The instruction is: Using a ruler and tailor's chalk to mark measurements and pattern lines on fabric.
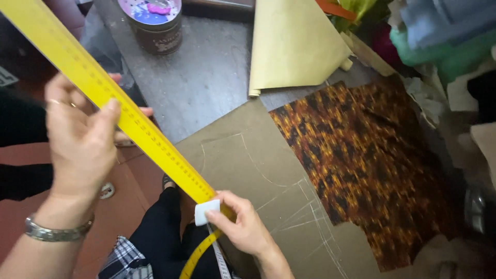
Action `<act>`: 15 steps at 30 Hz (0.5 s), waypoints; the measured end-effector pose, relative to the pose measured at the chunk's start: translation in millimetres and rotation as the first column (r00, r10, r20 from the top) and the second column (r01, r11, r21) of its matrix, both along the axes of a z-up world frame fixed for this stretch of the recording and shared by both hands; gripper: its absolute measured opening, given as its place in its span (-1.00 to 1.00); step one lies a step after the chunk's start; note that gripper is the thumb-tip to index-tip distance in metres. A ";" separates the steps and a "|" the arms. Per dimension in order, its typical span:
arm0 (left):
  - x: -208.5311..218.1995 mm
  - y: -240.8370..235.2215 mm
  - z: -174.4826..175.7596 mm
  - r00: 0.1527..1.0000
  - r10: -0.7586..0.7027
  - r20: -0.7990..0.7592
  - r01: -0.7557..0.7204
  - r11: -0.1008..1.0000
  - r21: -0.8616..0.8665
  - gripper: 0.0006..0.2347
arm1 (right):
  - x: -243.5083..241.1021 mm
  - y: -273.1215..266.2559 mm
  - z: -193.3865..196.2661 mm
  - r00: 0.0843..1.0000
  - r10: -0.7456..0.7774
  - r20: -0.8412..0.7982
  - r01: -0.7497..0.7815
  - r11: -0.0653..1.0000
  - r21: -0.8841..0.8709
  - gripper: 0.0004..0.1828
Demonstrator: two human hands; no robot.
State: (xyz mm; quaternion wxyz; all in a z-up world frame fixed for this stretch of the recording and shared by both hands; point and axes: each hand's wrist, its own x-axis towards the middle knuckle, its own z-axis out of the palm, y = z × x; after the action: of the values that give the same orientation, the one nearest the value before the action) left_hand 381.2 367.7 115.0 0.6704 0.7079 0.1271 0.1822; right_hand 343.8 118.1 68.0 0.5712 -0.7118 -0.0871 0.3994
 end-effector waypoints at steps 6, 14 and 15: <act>-9.9 -7.8 1.8 0.991 0.011 -0.137 -0.001 0.997 0.075 -0.68 | 17.4 -5.2 -18.0 0.887 -0.420 0.194 0.406 0.907 0.109 -0.90; -95.8 -128.1 -49.2 0.589 -0.806 0.059 0.797 0.592 0.121 -0.75 | 37.7 -50.1 -20.9 0.838 -0.415 0.355 0.423 0.904 0.057 -0.85; -102.3 -147.7 -57.7 0.415 -0.905 0.092 0.906 0.420 0.056 -0.83 | 36.5 -47.6 -25.5 0.825 -0.456 0.334 0.432 0.890 0.148 -0.87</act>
State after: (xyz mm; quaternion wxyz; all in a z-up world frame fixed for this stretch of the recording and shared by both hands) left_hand 278.9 220.1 57.4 0.6698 0.6531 -0.3100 -0.1698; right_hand 380.4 70.5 42.5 0.6457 -0.7540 -0.0353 0.1151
